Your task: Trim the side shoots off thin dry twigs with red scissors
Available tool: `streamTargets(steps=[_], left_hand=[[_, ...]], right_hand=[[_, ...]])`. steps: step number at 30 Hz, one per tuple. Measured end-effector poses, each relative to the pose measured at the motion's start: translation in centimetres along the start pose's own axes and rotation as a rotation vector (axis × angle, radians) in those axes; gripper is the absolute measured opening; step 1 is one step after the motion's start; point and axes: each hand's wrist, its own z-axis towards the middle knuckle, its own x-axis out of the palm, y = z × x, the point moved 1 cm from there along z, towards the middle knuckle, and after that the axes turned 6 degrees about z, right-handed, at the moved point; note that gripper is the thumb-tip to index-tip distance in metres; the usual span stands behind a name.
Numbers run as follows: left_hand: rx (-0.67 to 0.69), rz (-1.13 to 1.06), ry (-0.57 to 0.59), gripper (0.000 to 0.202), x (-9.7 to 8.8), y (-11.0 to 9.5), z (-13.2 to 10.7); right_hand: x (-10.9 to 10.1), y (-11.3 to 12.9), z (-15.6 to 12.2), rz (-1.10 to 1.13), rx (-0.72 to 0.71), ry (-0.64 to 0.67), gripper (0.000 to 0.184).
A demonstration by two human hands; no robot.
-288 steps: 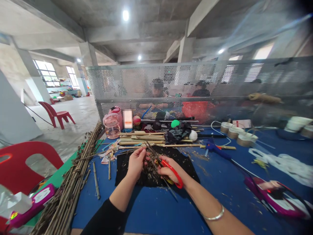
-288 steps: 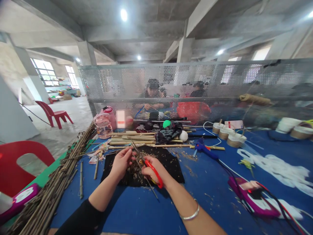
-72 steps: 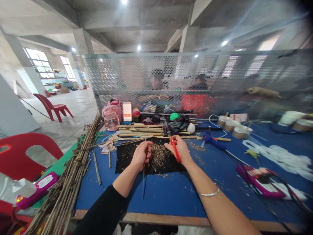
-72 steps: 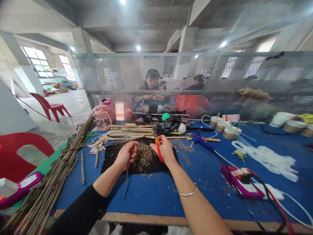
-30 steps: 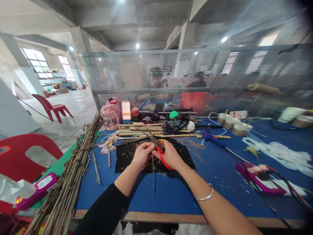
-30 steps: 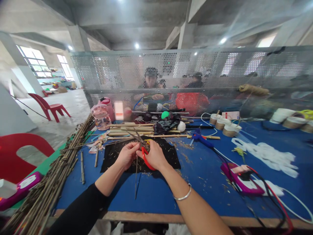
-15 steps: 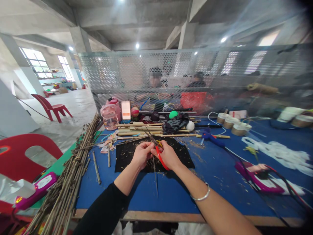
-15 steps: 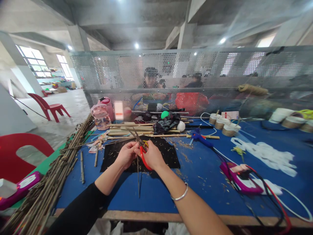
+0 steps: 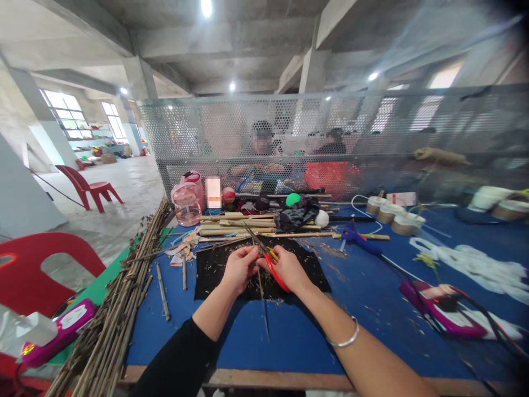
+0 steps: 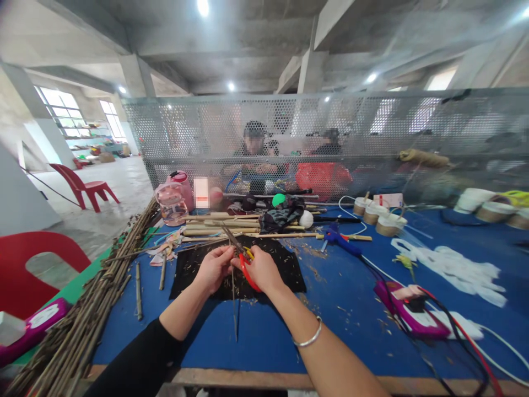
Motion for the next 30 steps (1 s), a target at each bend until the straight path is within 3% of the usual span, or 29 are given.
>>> streamTargets(steps=[11, 19, 30], left_hand=[[0.005, 0.034, 0.029, 0.036, -0.1, 0.2, 0.0], [0.042, 0.074, 0.02, 0.042, -0.2, 0.4, 0.2], [0.04, 0.114, -0.002, 0.045, 0.0, 0.2, -0.2]], right_hand=[[0.1, -0.2, -0.1, 0.127, -0.05, 0.033, 0.038], [-0.6, 0.5, -0.2, -0.058, -0.094, 0.049, 0.042], [-0.6, 0.6, -0.2, -0.097, -0.091, 0.047, 0.042]])
